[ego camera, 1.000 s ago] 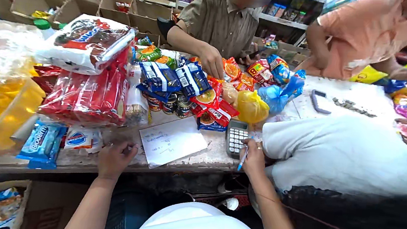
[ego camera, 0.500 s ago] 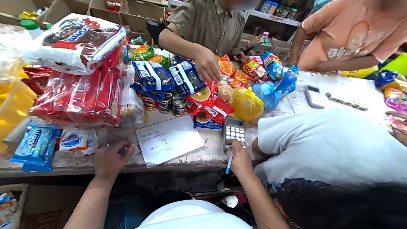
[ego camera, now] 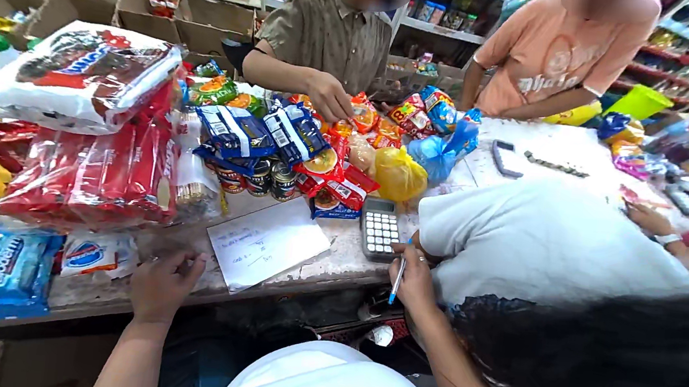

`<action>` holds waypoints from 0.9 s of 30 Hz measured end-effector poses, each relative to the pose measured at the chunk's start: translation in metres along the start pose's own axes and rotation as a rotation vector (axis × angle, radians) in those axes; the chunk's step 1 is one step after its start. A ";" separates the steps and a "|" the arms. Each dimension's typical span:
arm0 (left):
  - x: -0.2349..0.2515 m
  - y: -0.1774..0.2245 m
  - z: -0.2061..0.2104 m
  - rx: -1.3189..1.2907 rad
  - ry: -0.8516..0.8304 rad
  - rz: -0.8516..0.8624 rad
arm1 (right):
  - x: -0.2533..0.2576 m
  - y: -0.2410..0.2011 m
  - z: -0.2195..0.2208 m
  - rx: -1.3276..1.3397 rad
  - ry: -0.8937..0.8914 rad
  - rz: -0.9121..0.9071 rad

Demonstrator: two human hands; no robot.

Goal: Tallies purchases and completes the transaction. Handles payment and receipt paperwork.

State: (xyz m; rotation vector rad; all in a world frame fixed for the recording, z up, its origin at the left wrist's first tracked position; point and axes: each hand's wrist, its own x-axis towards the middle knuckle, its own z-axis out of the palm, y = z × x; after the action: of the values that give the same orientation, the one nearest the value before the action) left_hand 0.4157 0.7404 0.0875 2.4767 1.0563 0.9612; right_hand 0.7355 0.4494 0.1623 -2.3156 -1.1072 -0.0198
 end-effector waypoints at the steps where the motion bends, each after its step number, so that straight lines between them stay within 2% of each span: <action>1: 0.000 0.000 0.000 0.003 -0.005 -0.005 | 0.001 0.002 -0.004 -0.051 -0.033 0.055; 4: 0.000 0.001 -0.002 0.001 -0.004 -0.013 | 0.009 -0.002 -0.013 -0.125 -0.164 0.156; 8: -0.001 0.000 -0.003 0.001 -0.011 -0.017 | 0.015 -0.009 -0.001 0.031 -0.112 0.076; 12: -0.001 0.000 -0.004 0.016 -0.016 -0.008 | 0.025 -0.019 0.002 -0.022 -0.301 0.158; 17: -0.002 -0.002 -0.003 0.013 -0.001 -0.006 | 0.034 -0.019 0.005 0.011 -0.153 0.114; 19: -0.002 -0.002 -0.002 0.003 0.003 -0.008 | 0.037 -0.019 0.008 0.002 -0.146 0.116; 22: -0.001 -0.002 -0.001 0.006 0.009 -0.002 | 0.039 -0.018 0.012 -0.037 -0.233 0.184; 26: 0.000 0.000 0.000 0.009 -0.001 -0.008 | 0.034 -0.007 0.020 -0.019 -0.131 0.107; 27: -0.001 0.000 0.000 0.012 -0.006 -0.012 | 0.034 -0.006 0.020 -0.026 -0.151 0.113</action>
State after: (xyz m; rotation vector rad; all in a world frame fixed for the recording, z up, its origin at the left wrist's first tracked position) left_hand 0.4153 0.7398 0.0878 2.4780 1.0768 0.9467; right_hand 0.7485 0.4863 0.1568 -2.4322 -1.0516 0.1880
